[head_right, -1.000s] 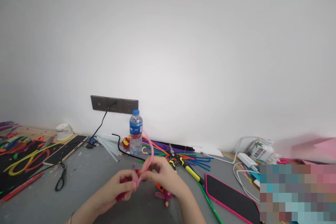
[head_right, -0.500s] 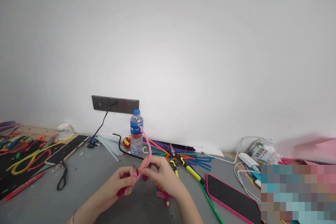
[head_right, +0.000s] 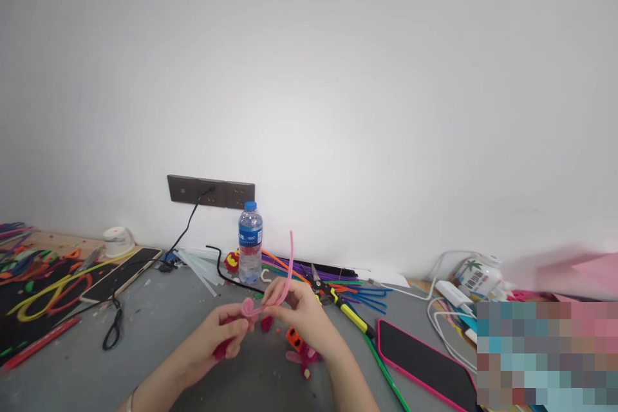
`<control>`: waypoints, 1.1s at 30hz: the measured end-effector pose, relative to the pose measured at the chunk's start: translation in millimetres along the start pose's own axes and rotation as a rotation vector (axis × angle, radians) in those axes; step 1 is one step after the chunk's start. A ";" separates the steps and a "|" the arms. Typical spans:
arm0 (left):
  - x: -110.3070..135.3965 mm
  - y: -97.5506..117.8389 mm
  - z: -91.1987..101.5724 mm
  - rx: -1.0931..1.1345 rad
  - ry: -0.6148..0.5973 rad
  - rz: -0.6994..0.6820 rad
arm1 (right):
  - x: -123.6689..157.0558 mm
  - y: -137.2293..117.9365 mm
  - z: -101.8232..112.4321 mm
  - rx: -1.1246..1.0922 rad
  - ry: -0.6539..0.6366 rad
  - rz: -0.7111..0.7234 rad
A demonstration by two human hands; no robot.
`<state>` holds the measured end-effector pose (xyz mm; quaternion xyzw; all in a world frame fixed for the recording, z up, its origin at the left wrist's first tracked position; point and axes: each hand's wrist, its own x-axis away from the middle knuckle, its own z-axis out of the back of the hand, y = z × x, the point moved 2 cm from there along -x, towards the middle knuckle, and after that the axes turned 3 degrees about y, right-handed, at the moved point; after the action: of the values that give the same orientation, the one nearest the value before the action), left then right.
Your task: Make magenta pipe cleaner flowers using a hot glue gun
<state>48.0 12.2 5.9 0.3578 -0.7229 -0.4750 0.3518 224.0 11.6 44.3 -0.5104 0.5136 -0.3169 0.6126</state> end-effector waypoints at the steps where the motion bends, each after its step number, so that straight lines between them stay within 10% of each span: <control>1: -1.4 0.5 0.8 0.056 0.018 -0.023 | -0.7 -0.3 -0.1 0.005 0.017 0.033; 12: -4.5 -5.0 3.7 -0.015 0.076 -0.021 | 1.7 -7.6 -7.5 0.133 -0.082 -0.088; 21: 12.6 -6.3 -8.5 -0.328 -0.263 0.193 | 11.1 0.5 -11.7 0.055 -0.379 -0.305; 33: -5.7 -0.5 2.6 0.192 0.061 -0.073 | -0.5 -5.4 -6.8 -0.014 -0.030 0.017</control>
<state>48.8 18.1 3.7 0.4303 -0.7406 -0.4049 0.3200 218.1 8.5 49.9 -0.5152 0.5108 -0.3003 0.6193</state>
